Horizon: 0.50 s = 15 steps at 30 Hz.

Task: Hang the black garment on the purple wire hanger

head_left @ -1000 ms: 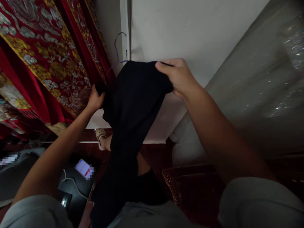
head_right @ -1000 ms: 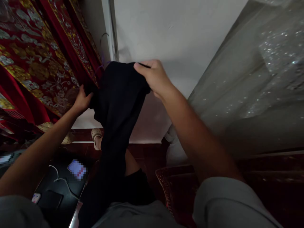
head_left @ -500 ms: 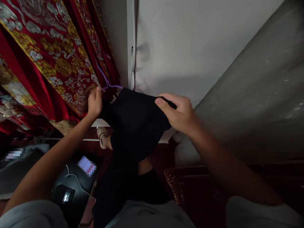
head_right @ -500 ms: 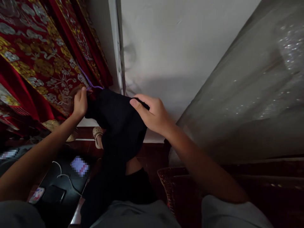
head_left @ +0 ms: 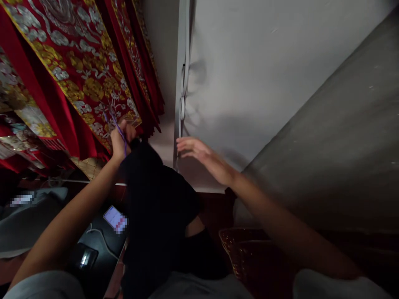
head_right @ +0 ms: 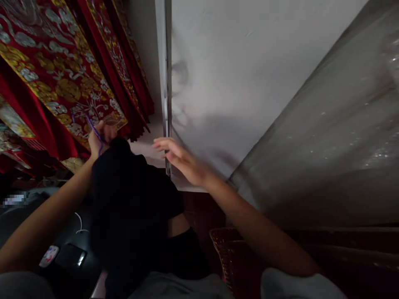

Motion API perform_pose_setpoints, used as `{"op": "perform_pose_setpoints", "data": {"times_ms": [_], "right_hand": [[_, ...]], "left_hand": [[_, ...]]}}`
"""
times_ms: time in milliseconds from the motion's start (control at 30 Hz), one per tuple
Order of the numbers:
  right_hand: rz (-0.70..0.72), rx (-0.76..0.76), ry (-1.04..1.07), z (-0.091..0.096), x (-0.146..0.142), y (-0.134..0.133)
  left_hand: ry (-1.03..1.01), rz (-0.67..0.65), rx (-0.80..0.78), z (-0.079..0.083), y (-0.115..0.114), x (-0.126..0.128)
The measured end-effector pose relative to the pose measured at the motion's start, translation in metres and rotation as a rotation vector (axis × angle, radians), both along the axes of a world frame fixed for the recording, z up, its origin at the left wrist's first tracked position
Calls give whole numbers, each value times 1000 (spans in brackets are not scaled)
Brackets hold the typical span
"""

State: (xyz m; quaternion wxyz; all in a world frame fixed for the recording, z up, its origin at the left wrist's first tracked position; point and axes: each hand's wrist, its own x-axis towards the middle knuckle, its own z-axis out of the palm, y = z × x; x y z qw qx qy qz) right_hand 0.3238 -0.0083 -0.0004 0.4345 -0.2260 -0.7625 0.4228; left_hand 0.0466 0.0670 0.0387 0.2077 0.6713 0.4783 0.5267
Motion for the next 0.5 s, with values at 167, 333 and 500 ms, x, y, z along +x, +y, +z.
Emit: {"op": "perform_pose_setpoints", "data": {"times_ms": [167, 333, 500], "right_hand": [[-277, -123, -100, -45, -18, 64], [-101, -257, -21, -60, -30, 77], [-234, -530, 247, -45, 3, 65]], "left_hand": [[-243, -294, -97, 6, -41, 28], [-244, -504, -163, 8, -75, 42], [-250, -423, -215, 10, -72, 26]]}}
